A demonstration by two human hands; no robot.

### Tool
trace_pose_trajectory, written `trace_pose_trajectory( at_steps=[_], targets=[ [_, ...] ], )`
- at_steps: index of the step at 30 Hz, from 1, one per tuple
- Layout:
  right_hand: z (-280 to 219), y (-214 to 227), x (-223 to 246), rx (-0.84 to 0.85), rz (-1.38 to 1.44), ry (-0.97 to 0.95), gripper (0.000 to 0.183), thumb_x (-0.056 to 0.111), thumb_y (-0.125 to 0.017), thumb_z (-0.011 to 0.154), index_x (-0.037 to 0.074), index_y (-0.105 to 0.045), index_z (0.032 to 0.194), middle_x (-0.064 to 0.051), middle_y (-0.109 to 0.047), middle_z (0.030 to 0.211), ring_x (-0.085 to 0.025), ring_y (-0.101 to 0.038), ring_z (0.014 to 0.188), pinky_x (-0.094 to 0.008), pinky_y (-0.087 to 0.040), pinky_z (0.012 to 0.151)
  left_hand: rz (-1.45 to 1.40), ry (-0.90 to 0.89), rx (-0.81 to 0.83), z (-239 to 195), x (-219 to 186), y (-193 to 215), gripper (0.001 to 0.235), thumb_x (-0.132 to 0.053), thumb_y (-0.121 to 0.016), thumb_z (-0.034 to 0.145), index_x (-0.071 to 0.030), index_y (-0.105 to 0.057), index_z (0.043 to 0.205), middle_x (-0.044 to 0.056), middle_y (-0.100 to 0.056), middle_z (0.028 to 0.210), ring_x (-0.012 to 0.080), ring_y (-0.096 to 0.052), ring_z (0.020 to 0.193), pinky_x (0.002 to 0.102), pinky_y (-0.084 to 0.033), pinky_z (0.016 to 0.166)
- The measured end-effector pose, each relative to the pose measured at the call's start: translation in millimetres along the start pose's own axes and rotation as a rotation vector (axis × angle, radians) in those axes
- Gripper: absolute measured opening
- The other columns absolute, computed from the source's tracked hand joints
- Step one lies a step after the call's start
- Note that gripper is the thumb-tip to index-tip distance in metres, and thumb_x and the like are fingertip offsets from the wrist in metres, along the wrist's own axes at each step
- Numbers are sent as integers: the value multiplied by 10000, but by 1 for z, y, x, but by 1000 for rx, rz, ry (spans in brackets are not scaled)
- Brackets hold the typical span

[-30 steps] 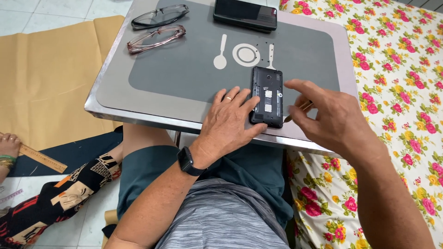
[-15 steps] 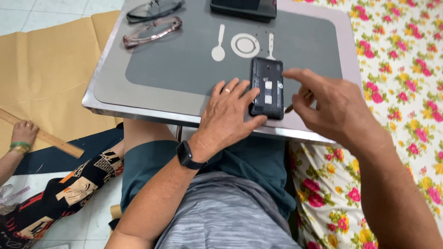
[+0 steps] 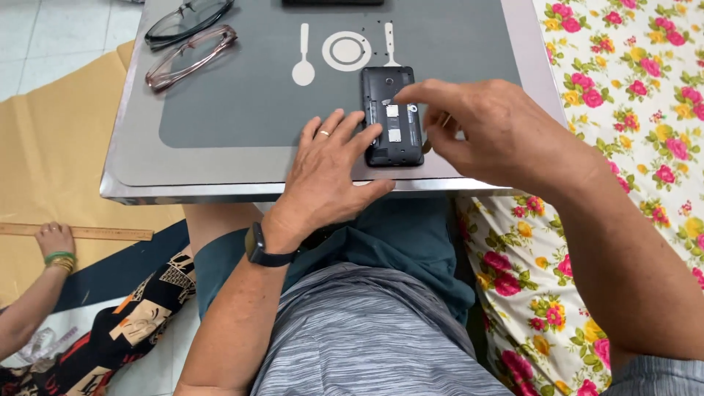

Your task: The person uses a small screwdriver to remove screws from the back of a disassembled smartphone. They carefully place the removed screws onto a gray silicone mat on the table.

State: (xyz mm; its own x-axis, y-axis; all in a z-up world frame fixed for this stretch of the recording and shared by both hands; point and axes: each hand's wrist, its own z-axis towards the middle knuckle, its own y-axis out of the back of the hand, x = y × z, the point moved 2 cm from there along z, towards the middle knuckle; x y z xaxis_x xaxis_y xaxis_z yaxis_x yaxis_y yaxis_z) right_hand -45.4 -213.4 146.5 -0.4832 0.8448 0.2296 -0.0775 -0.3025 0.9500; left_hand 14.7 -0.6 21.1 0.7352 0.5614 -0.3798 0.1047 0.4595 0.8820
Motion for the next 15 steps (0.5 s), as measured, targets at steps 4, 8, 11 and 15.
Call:
trace_pose_trajectory(
  at_steps=[4, 8, 11, 15],
  targets=[
    [-1, -3, -3, 84, 59, -35, 523, 13, -564, 1001, 123, -605, 1511, -75, -772, 904, -367, -690, 721, -501, -494, 682, 6, 14, 120, 1, 2, 3, 904, -698, -705, 900, -180, -489, 1609, 177, -420, 1697, 444, -288, 1589, 610, -141, 1273],
    [-2, -13, -14, -15, -140, -86, 411, 222, -688, 1049, 166, -656, 1455, -160, -763, 775, -483, -683, 696, -577, -481, 609, 58, -48, 102, 1, 3, 3, 948, -656, -814, 856, -156, -469, 1584, 186, -446, 1667, 459, -330, 1569, 626, -177, 1261],
    [-2, -3, -4, 29, -88, -98, 452, 182, -649, 1038, 162, -637, 1489, -125, -772, 820, -432, -686, 682, -550, -487, 618, 62, -48, 90, 0, 3, 3, 952, -650, -826, 850, -154, -476, 1583, 184, -449, 1667, 450, -339, 1569, 625, -181, 1264],
    [-7, -17, -17, -84, -187, 8, 346, 165, -688, 1062, 149, -680, 1408, -129, -753, 779, -449, -677, 660, -549, -463, 560, 54, -49, 74, -2, 3, 2, 949, -650, -831, 847, -165, -473, 1580, 176, -453, 1667, 456, -340, 1569, 629, -172, 1271]
  ],
)
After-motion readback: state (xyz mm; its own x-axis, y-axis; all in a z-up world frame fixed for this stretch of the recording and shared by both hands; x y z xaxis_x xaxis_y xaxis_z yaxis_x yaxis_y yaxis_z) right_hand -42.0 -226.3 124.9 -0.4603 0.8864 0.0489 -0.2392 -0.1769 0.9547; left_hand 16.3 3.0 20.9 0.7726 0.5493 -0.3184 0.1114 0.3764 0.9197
